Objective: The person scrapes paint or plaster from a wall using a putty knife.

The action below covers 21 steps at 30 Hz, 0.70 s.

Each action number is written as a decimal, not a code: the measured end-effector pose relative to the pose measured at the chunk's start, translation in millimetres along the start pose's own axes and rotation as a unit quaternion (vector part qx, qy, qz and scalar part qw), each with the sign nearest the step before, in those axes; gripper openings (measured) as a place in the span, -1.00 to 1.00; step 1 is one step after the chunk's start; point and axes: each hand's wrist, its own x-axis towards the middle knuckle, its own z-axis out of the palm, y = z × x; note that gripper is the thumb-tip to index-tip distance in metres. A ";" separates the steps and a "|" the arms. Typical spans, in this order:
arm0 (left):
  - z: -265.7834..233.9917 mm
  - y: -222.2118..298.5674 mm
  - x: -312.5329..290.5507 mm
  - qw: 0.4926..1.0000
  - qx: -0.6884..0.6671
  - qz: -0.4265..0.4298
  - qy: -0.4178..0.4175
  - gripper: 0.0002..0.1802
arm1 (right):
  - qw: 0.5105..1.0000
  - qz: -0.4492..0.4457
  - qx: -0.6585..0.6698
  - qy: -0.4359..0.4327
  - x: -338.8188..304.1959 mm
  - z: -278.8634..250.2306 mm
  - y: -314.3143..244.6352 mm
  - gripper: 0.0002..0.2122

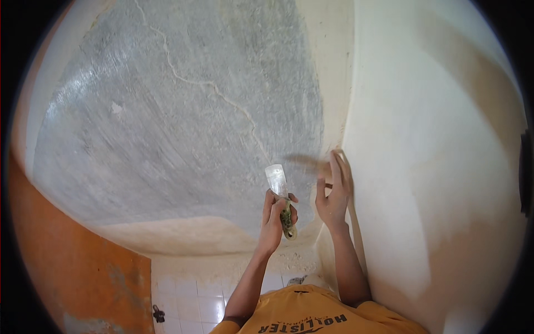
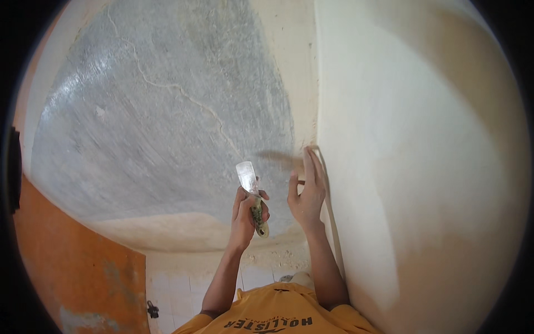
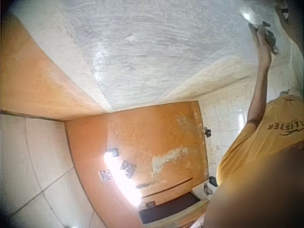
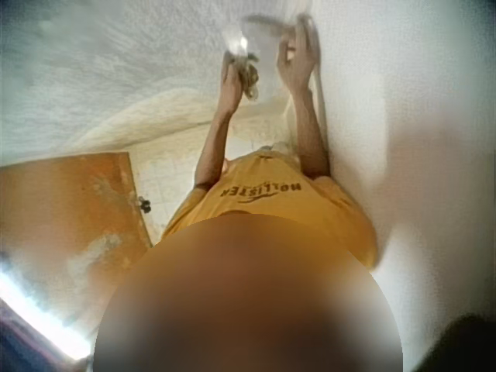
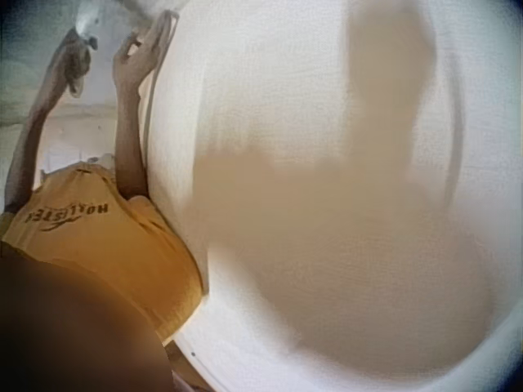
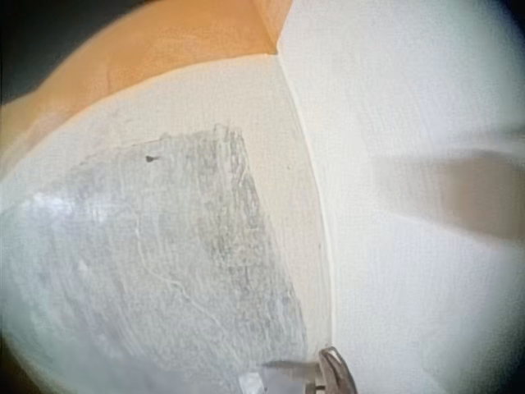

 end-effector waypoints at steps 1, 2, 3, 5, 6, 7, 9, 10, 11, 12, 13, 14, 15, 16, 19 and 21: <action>4.6 2.5 2.9 0.999 -0.002 0.037 -0.029 -0.63 | 1.000 0.002 0.017 -0.003 -2.1 0.9 7.5 -0.50; 8.6 5.5 5.7 0.996 -0.005 0.073 -0.057 -0.61 | 1.000 -0.001 0.014 0.004 -1.8 -0.1 11.4 -0.50; 11.1 11.6 6.3 0.995 -0.006 0.075 -0.064 -0.61 | 1.000 0.013 0.025 -0.003 -2.7 -1.1 12.6 -0.49; 14.6 23.0 7.3 0.989 0.024 0.118 -0.087 -0.54 | 0.999 0.021 0.022 -0.014 -1.3 -4.1 13.8 -0.48; 13.9 22.3 9.2 0.988 0.022 0.121 -0.089 -0.54 | 1.000 0.018 0.021 -0.012 -0.5 -4.5 13.2 -0.48; 12.4 19.5 11.5 0.982 0.044 0.164 -0.080 -0.51 | 0.999 0.025 0.035 -0.018 -0.8 -4.0 12.7 -0.49; 16.5 19.9 12.6 0.974 0.064 0.205 -0.073 -0.48 | 0.998 0.031 0.047 -0.022 -1.6 -2.5 17.6 -0.49; 24.0 24.1 10.9 0.977 0.047 0.196 -0.064 -0.45 | 1.000 0.002 0.013 -0.017 -2.7 -1.0 24.0 -0.50; 28.8 26.9 11.5 0.980 0.030 0.187 -0.055 -0.43 | 0.999 -0.027 -0.022 -0.013 -3.5 -0.6 28.1 -0.50; 29.4 29.2 15.5 0.981 0.028 0.186 -0.055 -0.43 | 0.999 -0.027 -0.023 -0.014 -3.1 -1.0 25.4 -0.50; 29.8 33.4 22.3 0.976 0.073 0.190 -0.075 -0.42 | 1.000 -0.004 0.016 -0.013 -1.8 -0.8 19.9 -0.51; 31.6 37.9 29.4 0.969 0.119 0.193 -0.095 -0.40 | 0.998 0.020 0.055 -0.012 -0.5 -1.3 17.2 -0.52; 35.5 45.1 35.9 0.970 0.118 0.190 -0.097 -0.40 | 0.998 0.023 0.053 -0.011 -0.3 -1.5 17.4 -0.52; 41.6 55.5 42.6 0.967 0.128 0.187 -0.114 -0.40 | 0.999 0.017 0.049 -0.005 1.4 -0.5 18.8 -0.53; 63.9 79.7 41.3 0.963 0.127 0.199 -0.128 -0.38 | 0.999 0.008 0.037 0.000 1.9 -0.8 16.8 -0.54; 71.1 80.4 37.8 0.968 0.093 0.200 -0.119 -0.37 | 0.999 0.002 0.032 -0.003 1.7 -1.7 17.8 -0.54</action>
